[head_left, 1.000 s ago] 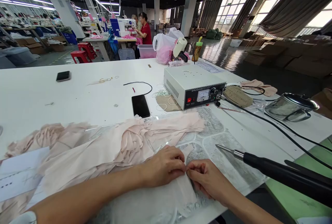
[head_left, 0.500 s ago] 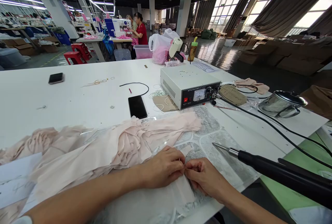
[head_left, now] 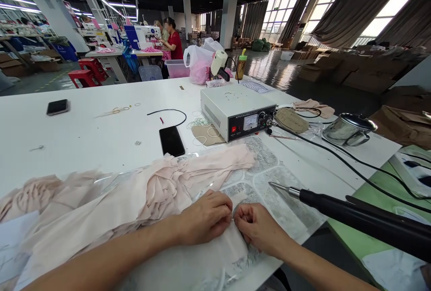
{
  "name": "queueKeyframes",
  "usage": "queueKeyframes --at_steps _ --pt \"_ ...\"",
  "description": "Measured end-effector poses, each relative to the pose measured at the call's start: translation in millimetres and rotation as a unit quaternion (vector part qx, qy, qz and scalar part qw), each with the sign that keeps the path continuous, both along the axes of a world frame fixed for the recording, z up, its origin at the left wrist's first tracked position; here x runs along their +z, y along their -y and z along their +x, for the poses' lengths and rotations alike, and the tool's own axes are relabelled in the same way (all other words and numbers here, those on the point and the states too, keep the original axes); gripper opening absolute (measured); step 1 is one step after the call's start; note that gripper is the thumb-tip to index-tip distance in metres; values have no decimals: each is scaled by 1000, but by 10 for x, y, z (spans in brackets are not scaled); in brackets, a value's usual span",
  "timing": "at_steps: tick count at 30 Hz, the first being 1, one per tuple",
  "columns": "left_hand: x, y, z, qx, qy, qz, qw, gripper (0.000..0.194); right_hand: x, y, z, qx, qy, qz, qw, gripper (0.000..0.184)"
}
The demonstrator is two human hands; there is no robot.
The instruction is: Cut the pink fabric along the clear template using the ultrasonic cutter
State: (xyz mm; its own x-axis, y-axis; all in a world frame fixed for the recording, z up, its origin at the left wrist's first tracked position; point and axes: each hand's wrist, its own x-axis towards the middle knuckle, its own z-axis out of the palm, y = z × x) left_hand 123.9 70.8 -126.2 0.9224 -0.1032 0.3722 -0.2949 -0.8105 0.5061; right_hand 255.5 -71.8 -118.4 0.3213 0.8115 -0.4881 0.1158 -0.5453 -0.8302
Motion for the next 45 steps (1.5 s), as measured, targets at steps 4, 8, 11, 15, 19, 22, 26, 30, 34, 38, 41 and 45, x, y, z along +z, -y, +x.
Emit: queueKeyframes --at_steps 4,8,11,15,19,22,26,30,34,38,41,45 --pt "-4 15 41 1 5 0 1000 10 -22 3 -1 8 28 -8 1000 14" --pt "-1 58 78 -4 7 26 1000 11 -41 79 8 10 78 1 997 13" --pt "-14 72 82 7 -4 41 999 12 -64 232 1 8 122 13 992 12" --pt "-28 68 90 -1 12 46 999 13 -91 445 -52 35 171 24 984 11" --pt "-7 59 119 -24 33 47 998 14 -142 523 -122 71 260 52 962 10" --pt "28 56 140 -34 23 48 998 15 -225 526 -164 71 354 132 923 10" --pt "79 63 156 -30 10 57 998 17 -344 526 -194 51 457 230 858 14" --pt "109 78 168 -14 5 71 997 18 -406 532 -199 43 472 248 845 16" --pt "114 100 184 1 10 89 996 19 -449 549 -196 43 481 263 835 15" --pt "127 128 192 14 20 116 993 20 -499 561 -199 36 481 273 832 14" --pt "147 146 186 25 11 127 992 20 -530 555 -207 29 479 273 834 14" --pt "154 166 175 34 1 129 991 19 -561 554 -216 28 486 279 828 16"
